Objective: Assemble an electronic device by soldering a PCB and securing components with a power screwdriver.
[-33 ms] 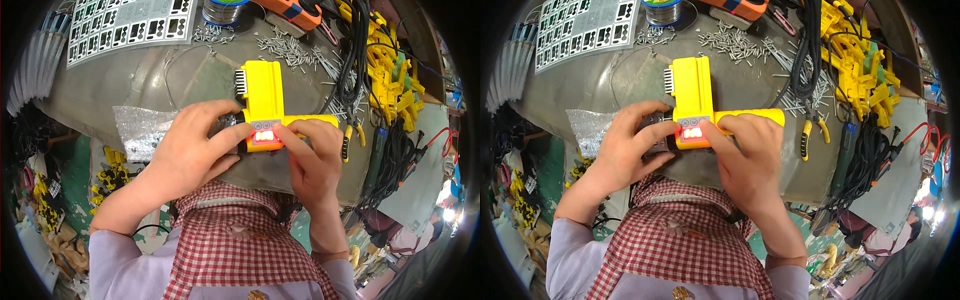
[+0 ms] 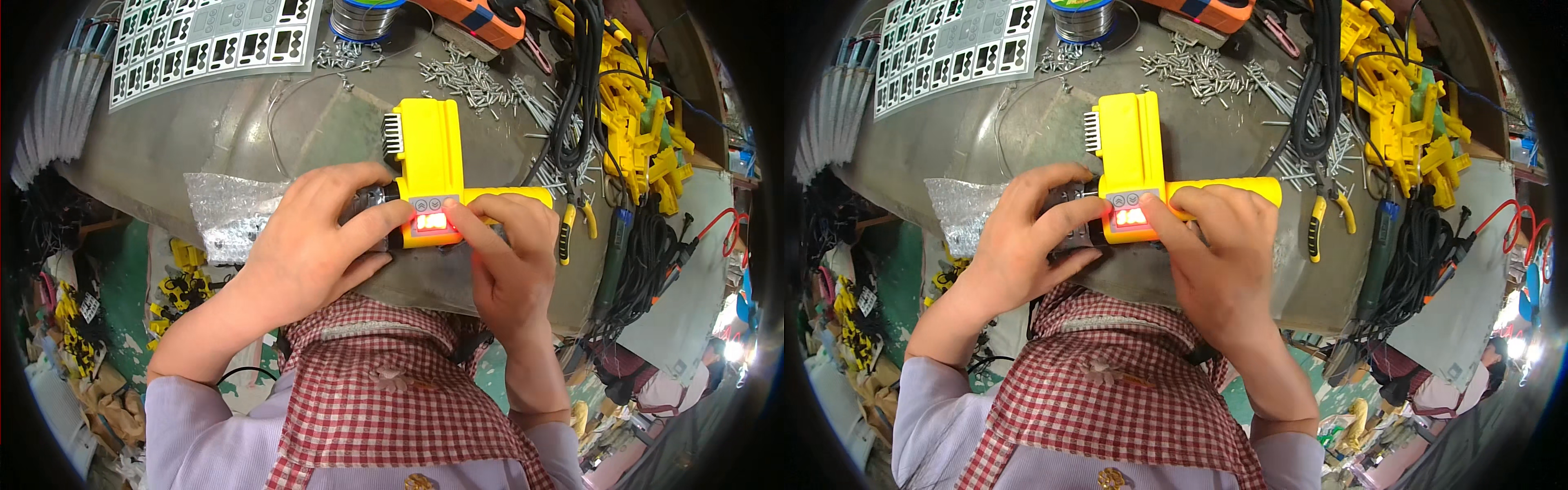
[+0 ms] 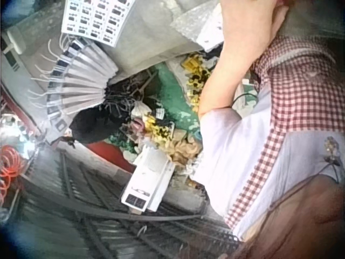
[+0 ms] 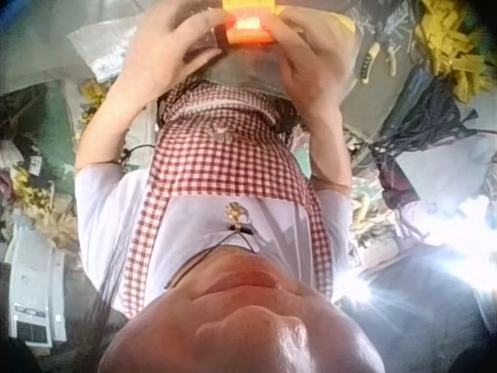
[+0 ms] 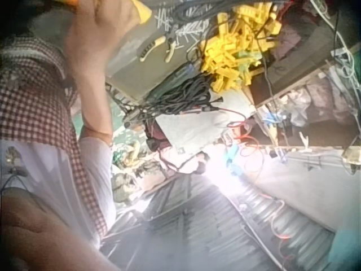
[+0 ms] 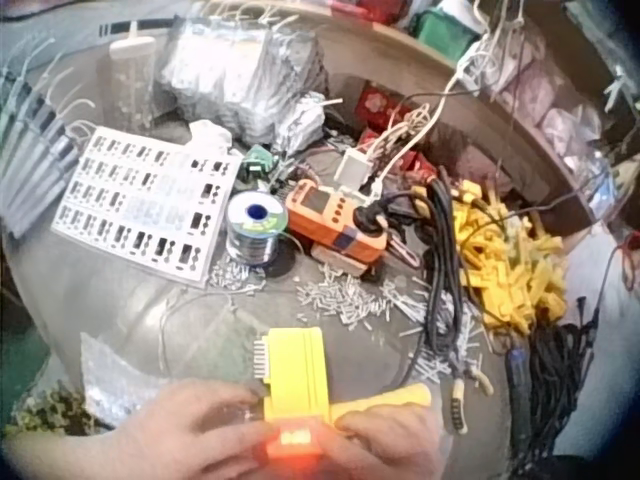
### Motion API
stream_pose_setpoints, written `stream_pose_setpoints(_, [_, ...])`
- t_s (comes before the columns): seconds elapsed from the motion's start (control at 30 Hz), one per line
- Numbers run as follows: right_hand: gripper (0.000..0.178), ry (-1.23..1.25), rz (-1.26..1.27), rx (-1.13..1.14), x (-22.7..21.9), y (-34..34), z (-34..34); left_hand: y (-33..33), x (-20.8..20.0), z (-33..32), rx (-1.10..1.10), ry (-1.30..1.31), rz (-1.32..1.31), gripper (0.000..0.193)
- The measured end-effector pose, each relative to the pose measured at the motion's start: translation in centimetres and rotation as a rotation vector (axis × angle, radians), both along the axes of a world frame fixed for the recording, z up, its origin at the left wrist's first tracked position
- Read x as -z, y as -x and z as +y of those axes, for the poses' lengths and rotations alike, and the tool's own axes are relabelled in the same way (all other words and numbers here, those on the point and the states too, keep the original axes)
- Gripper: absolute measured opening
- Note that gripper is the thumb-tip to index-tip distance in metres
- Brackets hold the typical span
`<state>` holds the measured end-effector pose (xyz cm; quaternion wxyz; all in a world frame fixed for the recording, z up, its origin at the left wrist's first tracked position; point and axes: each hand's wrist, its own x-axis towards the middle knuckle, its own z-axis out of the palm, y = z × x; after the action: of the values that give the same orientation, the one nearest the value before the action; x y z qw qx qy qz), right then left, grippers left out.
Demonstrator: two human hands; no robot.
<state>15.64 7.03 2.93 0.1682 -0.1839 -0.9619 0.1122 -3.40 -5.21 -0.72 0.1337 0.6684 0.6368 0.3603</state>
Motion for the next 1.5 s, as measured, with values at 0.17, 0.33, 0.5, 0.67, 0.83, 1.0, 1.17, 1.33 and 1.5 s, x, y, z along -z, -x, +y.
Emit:
stream_pose_setpoints(0.17, [0.046, -0.04, 0.026, 0.01, 0.5, 0.1, -0.1, -0.2, -0.3, 0.1, 0.0, 0.018, 0.001, 0.057])
stream_pose_setpoints(0.33, [0.038, 0.038, 0.091, 0.028, 1.2, 0.3, 0.7, 0.2, -0.1, 0.4, -0.001, 0.012, 0.012, 0.058])
stream_pose_setpoints(0.5, [0.034, 0.109, 0.155, -0.014, 0.1, 0.5, 1.9, 0.1, -1.0, 0.4, 0.036, 0.003, 0.052, 0.059])
stream_pose_setpoints(0.67, [0.035, 0.103, 0.255, 0.039, -0.5, 1.3, 5.6, 0.1, -0.7, 0.3, 0.066, 0.0, 0.117, 0.062])
stream_pose_setpoints(0.83, [0.03, -0.129, 0.352, 0.097, -3.0, 4.2, 10.9, -0.3, -0.9, 0.2, 0.054, -0.015, 0.132, 0.063])
stream_pose_setpoints(1.0, [0.03, -0.498, 0.345, 0.095, -3.2, 8.8, 15.8, -0.4, -0.6, 0.3, 0.048, -0.031, 0.139, 0.062])
stream_pose_setpoints(1.17, [0.023, -0.625, 0.176, 0.105, -1.7, 10.1, 18.6, -0.4, -0.7, 0.3, 0.042, -0.011, 0.146, 0.063])
stream_pose_setpoints(1.33, [0.017, -0.529, 0.048, 0.117, -2.1, 9.7, 18.8, -0.3, -0.7, 0.5, 0.058, 0.011, 0.121, 0.061])
stream_pose_setpoints(1.5, [0.015, -0.548, 0.039, 0.06, -1.5, 10.9, 19.7, -0.2, -0.3, 1.1, 0.033, 0.027, 0.12, 0.06])
